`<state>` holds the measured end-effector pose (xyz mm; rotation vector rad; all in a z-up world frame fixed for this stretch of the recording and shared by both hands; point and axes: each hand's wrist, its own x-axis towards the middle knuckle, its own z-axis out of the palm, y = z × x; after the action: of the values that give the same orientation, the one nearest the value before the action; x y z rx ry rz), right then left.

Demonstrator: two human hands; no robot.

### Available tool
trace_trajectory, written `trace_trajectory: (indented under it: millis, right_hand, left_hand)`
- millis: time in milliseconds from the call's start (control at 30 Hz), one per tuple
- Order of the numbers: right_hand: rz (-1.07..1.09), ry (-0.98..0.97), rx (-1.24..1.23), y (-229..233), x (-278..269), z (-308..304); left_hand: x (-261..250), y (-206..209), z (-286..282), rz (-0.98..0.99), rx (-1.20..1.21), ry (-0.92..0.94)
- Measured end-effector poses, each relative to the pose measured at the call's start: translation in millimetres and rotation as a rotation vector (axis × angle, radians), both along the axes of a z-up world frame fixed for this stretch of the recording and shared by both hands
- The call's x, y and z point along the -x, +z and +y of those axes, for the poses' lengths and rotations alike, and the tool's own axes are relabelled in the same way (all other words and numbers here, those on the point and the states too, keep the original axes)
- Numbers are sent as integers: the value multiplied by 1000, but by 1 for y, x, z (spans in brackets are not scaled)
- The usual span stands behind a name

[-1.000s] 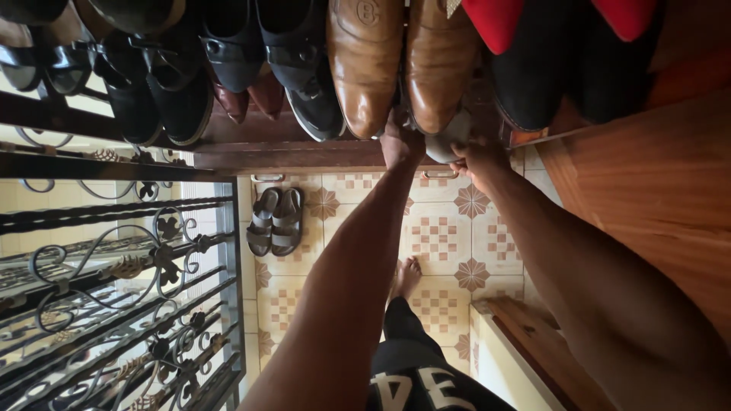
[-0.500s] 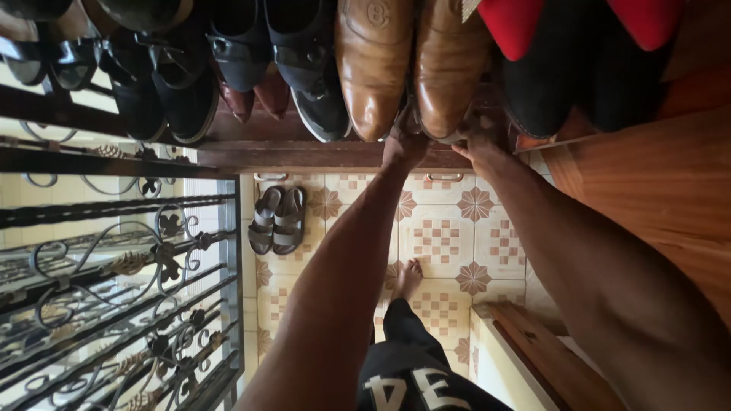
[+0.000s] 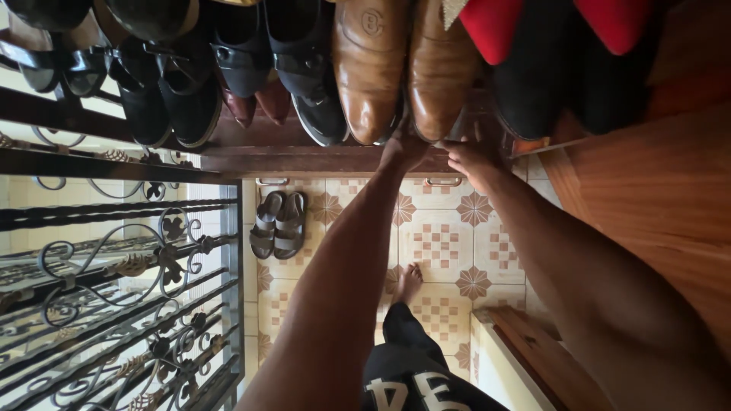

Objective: Picking up shoes from the floor and placing them neatly on a shoe rack.

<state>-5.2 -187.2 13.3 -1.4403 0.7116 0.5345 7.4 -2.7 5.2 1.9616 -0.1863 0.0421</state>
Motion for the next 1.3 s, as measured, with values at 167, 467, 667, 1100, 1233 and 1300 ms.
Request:
trace_trajectory:
  millis: [167, 467, 667, 1100, 1233, 1300]
  right_hand:
    - [-195, 155, 288, -31, 16, -11]
    - [-275, 484, 712, 91, 80, -2]
    - [-389, 533, 745, 123, 116, -1]
    - [-204, 321, 531, 228, 173, 18]
    - [-664, 447, 677, 136, 149, -18]
    - [-270, 394, 442, 198, 170, 8]
  left_hand:
    - [9, -13, 7, 411, -42, 57]
    - [58, 28, 27, 509, -235, 72]
    - [87, 62, 37, 512, -307, 43]
    - [144, 77, 84, 342, -387, 70]
    - [132, 100, 92, 351, -485, 79]
    - [152, 101, 102, 407, -486, 95]
